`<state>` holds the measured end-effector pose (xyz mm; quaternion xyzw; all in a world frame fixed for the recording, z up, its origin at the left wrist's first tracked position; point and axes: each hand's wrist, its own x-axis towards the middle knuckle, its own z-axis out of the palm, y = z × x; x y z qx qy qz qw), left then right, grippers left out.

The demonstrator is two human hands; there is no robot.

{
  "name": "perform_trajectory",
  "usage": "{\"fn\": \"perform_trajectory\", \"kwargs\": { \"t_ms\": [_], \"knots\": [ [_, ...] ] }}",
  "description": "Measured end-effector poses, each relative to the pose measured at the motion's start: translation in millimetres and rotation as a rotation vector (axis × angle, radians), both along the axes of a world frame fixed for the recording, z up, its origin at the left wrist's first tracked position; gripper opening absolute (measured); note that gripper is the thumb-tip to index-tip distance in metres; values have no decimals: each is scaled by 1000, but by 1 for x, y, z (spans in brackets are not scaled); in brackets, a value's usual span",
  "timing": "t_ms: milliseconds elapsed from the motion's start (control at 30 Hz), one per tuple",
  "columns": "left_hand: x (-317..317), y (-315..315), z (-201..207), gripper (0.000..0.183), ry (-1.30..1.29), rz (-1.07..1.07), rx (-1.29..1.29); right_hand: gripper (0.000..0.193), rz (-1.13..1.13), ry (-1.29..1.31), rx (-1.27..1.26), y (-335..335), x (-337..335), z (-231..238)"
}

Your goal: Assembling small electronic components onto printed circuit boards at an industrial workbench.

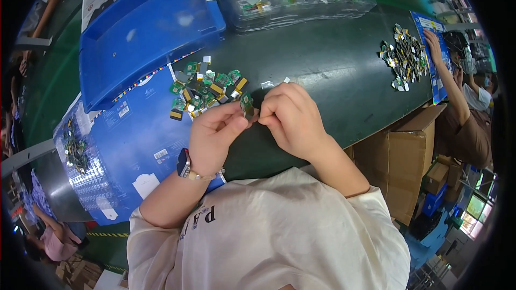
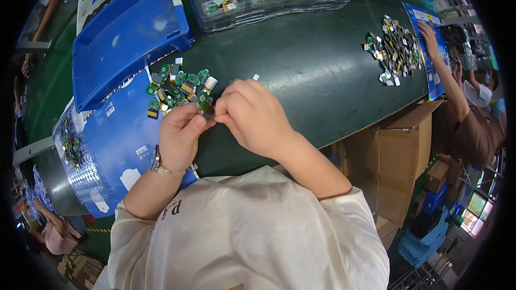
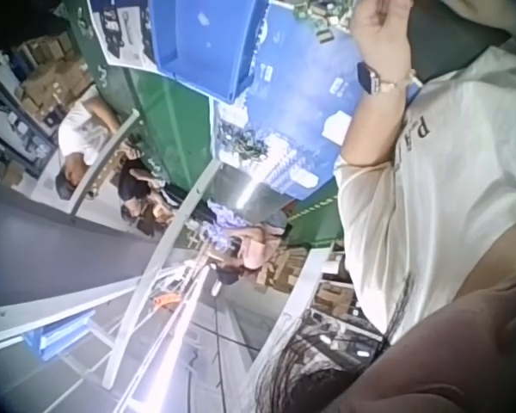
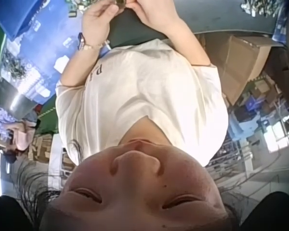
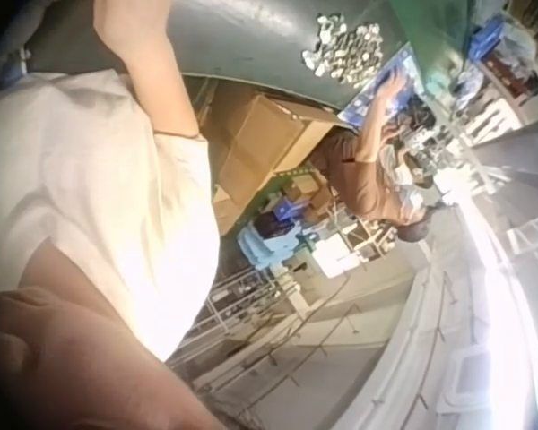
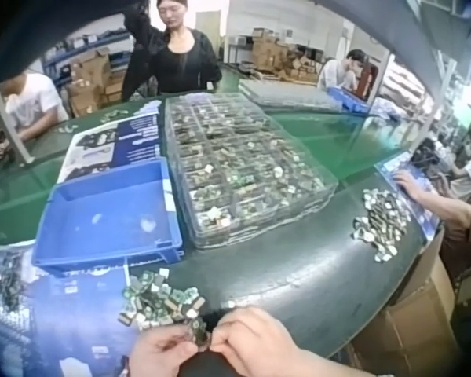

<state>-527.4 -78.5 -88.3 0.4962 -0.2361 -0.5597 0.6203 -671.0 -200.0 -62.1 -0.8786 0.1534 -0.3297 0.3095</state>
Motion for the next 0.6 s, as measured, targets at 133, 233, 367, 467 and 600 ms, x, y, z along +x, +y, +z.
{"fn": "perform_trajectory", "kwargs": {
  "t_ms": [133,233,367,467,600],
  "knots": [
    [2,-2,0,28,151,85,-19,17,-4,-63,60,-2,-2,2],
    [4,-1,-2,28,190,107,-44,13,-39,169,33,-27,-4,4],
    [1,-1,-1,28,222,136,-41,8,-31,420,21,-46,-4,-5],
    [3,-2,-4,27,247,130,-57,9,-96,472,-24,-49,3,-7],
    [4,0,-2,27,254,134,-71,13,-76,538,-55,-51,7,-4]
  ]
}}
